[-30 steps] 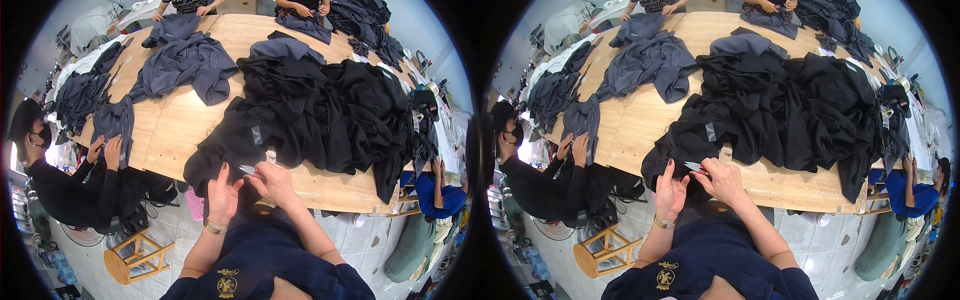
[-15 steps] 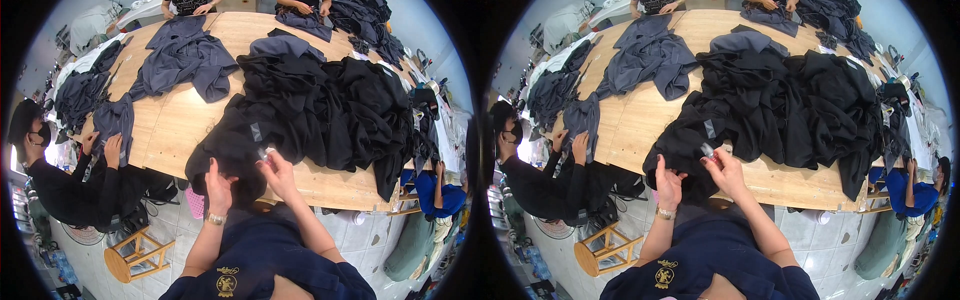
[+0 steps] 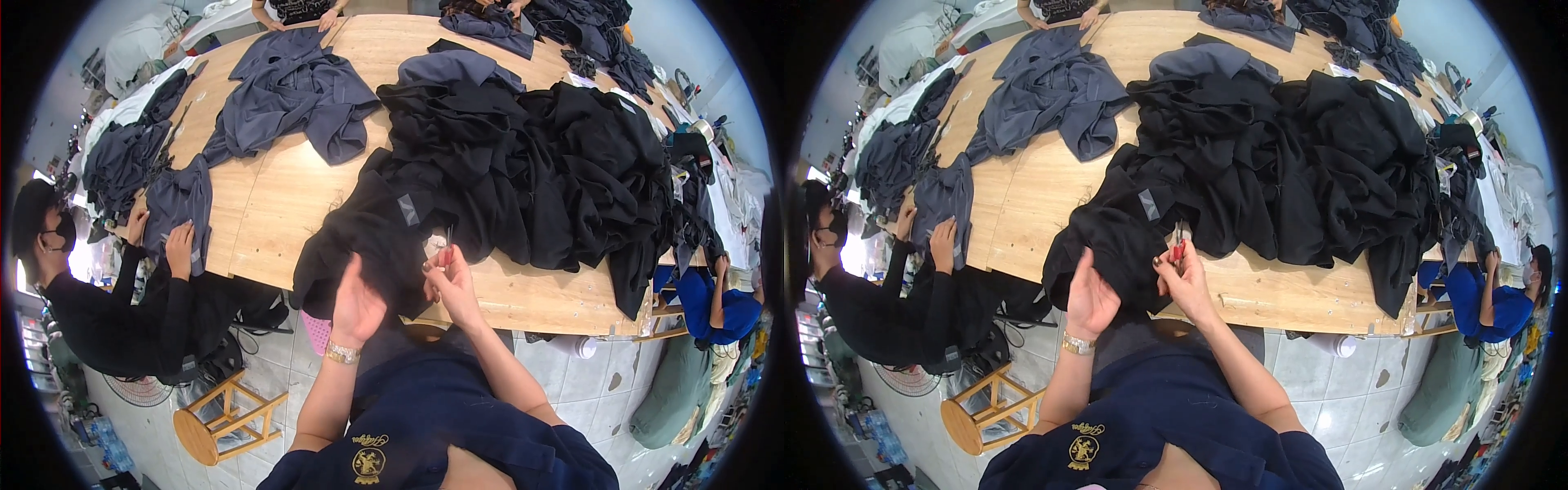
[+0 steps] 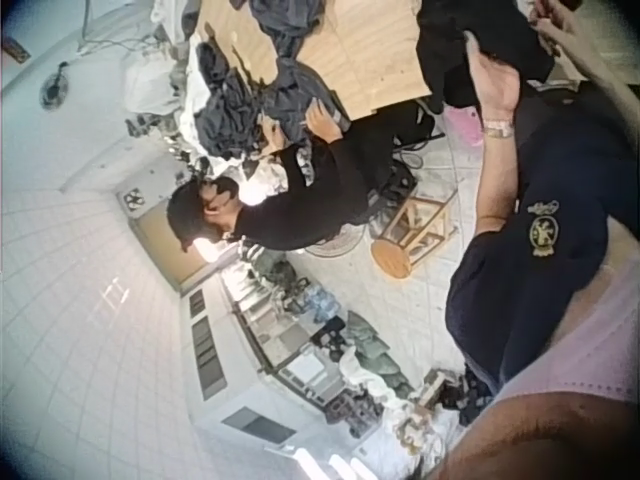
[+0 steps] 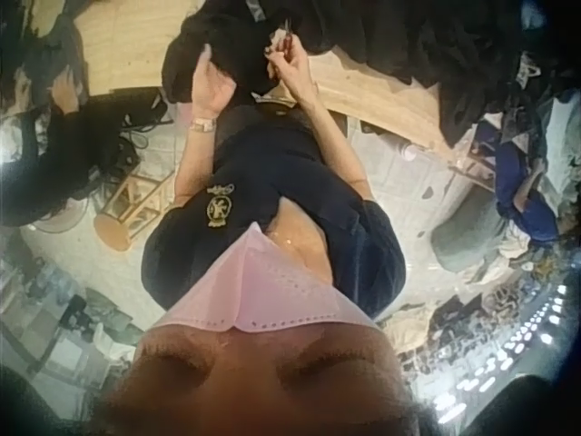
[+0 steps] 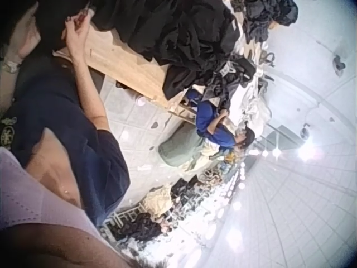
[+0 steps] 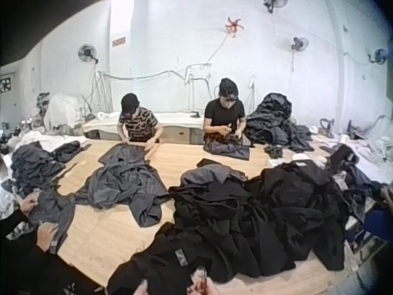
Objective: Trim loose threads and excess fabric from black garment pieces using thread snips.
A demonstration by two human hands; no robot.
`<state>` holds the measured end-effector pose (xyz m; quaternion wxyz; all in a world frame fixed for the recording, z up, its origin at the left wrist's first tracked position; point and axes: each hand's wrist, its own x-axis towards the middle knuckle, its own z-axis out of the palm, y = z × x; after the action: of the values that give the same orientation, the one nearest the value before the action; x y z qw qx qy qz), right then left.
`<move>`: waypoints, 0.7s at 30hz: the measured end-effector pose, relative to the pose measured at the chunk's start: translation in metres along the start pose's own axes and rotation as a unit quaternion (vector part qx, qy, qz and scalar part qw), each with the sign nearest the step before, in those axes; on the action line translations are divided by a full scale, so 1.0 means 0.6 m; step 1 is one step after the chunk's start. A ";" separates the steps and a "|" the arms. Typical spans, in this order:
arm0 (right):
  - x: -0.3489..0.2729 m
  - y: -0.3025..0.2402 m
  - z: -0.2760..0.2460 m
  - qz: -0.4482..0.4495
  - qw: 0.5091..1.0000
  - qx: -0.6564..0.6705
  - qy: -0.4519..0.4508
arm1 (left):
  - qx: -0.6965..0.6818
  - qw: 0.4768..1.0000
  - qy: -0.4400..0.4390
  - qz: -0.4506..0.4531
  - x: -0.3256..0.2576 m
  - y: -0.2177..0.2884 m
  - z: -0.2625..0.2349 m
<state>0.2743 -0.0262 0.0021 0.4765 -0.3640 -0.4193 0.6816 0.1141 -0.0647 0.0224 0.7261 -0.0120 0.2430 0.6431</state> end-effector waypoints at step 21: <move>0.012 0.023 0.008 -0.019 0.960 -0.271 0.067 | 0.242 0.968 0.047 -0.047 -0.059 -0.093 -0.080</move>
<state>0.2634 -0.0228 -0.0096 0.3999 -0.5166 -0.5620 0.5073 0.1484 -0.1229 -0.0236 0.7242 0.1224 0.4247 0.5293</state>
